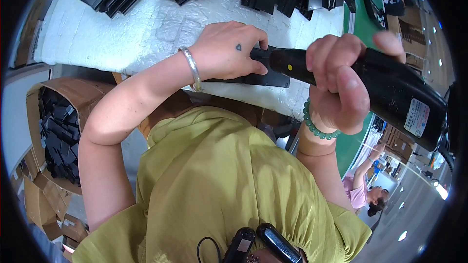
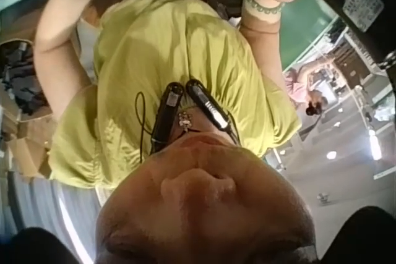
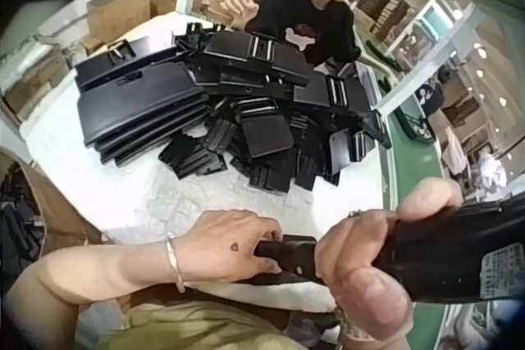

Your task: Assembling plastic components by driving screws into housing units using an electric screwdriver.

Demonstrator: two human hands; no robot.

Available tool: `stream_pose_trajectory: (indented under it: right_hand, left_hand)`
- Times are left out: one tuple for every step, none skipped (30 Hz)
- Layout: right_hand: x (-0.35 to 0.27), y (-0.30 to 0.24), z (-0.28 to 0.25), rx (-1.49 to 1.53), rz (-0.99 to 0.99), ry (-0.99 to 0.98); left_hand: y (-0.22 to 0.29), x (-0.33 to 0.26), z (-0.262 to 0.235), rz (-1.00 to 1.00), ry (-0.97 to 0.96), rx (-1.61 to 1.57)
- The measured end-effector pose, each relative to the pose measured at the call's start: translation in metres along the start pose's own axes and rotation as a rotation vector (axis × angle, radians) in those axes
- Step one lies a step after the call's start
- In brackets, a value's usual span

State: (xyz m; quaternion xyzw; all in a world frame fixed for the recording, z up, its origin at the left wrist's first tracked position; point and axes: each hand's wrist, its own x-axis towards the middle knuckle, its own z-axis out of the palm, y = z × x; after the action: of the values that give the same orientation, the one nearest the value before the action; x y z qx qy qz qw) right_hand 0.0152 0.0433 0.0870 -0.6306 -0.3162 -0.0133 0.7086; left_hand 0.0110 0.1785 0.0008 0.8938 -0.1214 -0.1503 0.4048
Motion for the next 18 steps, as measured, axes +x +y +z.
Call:
stream_pose_trajectory:
  right_hand:
    - [0.0007,0.0026,-0.0048,0.053,-0.020,-0.053]
    - [0.0003,0.0016,-0.0077,0.043,-0.032,-0.090]
    - [-0.0011,0.0009,-0.0081,0.043,-0.030,-0.104]
    - [-0.0018,0.0005,-0.0077,0.043,-0.029,-0.118]
    - [-0.0012,0.0006,-0.0070,0.043,-0.028,-0.122]
    - [-0.0002,0.0003,-0.0065,0.034,-0.025,-0.130]
    - [0.0008,0.0002,-0.0061,0.024,-0.022,-0.138]
    - [0.0015,0.0004,-0.0063,0.024,-0.021,-0.141]
    - [0.0020,0.0009,-0.0070,0.028,-0.021,-0.134]
    - [0.0025,0.0012,-0.0074,0.033,-0.022,-0.127]
    - [0.0031,0.0012,-0.0074,0.032,-0.021,-0.130]
    - [0.0030,0.0012,-0.0074,0.036,-0.019,-0.129]
    - [0.0030,0.0011,-0.0073,0.039,-0.018,-0.129]
    - [0.0031,0.0008,-0.0063,0.038,-0.018,-0.130]
    - [0.0035,0.0006,-0.0047,0.023,-0.017,-0.137]
    - [0.0038,0.0005,-0.0037,0.009,-0.016,-0.144]
    - [0.0035,0.0007,-0.0037,0.008,-0.015,-0.147]
    - [0.0030,0.0012,-0.0034,0.019,-0.031,-0.139]
  left_hand:
    - [0.0006,-0.0003,0.0007,0.012,0.010,0.011]
    - [0.0010,-0.0010,0.0009,0.023,0.021,0.023]
    - [0.0013,-0.0013,0.0006,0.022,0.024,0.021]
    - [0.0016,-0.0017,-0.0001,0.031,0.017,0.020]
    - [0.0019,-0.0020,-0.0008,0.040,0.010,0.019]
    - [0.0027,-0.0019,-0.0020,0.039,0.013,0.017]
    - [0.0034,-0.0018,-0.0032,0.026,0.000,0.016]
    - [0.0037,-0.0016,-0.0040,0.014,-0.014,0.015]
    - [0.0037,-0.0016,-0.0040,0.013,-0.011,0.013]
    - [0.0035,-0.0016,-0.0037,0.020,-0.003,0.009]
    - [0.0035,-0.0016,-0.0036,0.028,0.006,0.006]
    - [0.0035,-0.0016,-0.0038,0.029,0.006,0.004]
    - [0.0035,-0.0018,-0.0043,0.028,0.001,0.000]
    - [0.0035,-0.0019,-0.0047,0.026,-0.003,-0.004]
    - [0.0034,-0.0020,-0.0048,0.027,-0.002,-0.006]
    - [0.0033,-0.0021,-0.0048,0.028,0.000,0.000]
    - [0.0030,-0.0022,-0.0047,0.028,0.003,0.005]
    - [0.0027,-0.0023,-0.0047,0.026,0.006,0.003]
